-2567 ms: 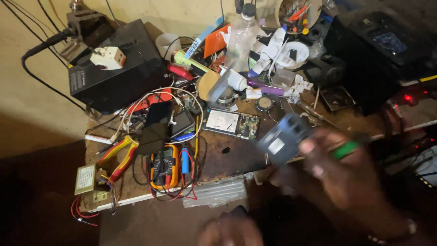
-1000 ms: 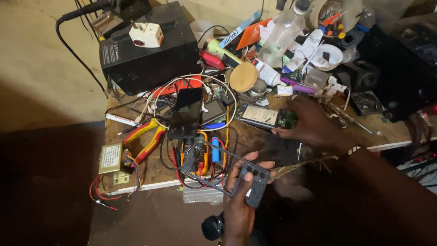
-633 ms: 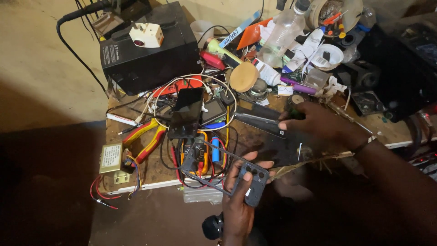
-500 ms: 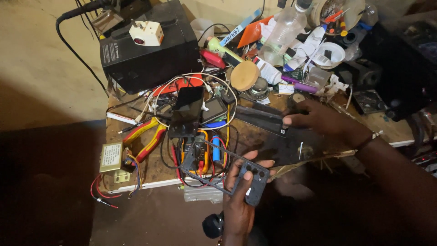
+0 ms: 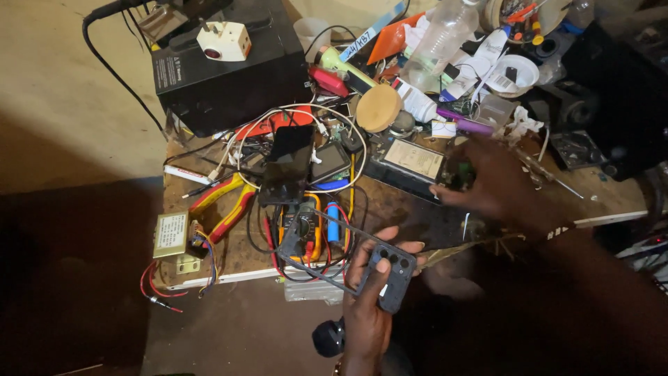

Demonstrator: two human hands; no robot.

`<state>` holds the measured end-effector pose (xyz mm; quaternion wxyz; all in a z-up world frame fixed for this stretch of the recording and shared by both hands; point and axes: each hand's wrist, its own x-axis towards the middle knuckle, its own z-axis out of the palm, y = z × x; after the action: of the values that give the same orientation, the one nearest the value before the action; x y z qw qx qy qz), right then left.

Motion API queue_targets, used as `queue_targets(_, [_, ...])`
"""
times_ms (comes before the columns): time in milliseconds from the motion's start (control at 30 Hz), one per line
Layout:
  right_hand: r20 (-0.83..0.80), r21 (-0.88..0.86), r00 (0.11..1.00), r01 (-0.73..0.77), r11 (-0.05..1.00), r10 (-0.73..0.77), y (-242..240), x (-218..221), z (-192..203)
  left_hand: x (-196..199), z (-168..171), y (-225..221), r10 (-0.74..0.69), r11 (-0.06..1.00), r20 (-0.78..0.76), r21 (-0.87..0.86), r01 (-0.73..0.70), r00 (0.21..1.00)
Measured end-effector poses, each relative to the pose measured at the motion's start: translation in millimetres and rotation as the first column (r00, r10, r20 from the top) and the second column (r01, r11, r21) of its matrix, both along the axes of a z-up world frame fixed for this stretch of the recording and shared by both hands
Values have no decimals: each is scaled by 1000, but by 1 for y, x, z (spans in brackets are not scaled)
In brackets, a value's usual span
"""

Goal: Disassembling a mobile phone using a precision screwdriver on a repair workbench.

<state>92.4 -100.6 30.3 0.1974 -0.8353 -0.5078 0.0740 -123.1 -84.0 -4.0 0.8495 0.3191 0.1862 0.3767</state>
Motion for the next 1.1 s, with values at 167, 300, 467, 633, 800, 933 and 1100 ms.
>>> queue_targets(167, [101,-86,995,-1,996,10,0,9,-21,0,1,0,-7,1000,-23,4,7,1000])
queue_targets(300, [141,-48,989,-45,998,51,6,11,-32,-1,2,0,-2,1000,-54,-10,2,999])
queue_targets(467, [163,-34,983,-84,996,88,9,9,-42,-1,0,1,-15,1000,-46,-25,14,999])
queue_targets(633, [60,-43,996,-60,997,62,8,4,-37,-1,0,1,-12,1000,-15,18,12,1000])
queue_targets(800, [107,158,991,-98,983,82,-13,3,-15,-3,4,-1,-19,1000,-37,-7,19,999])
queue_targets(933, [8,329,1000,-31,944,30,-49,6,-1,0,3,-3,-50,998,-3,-37,50,999])
queue_targets(1100, [-374,402,926,214,890,-54,-75,-34,47,4,-3,-8,-91,996,-33,0,91,995])
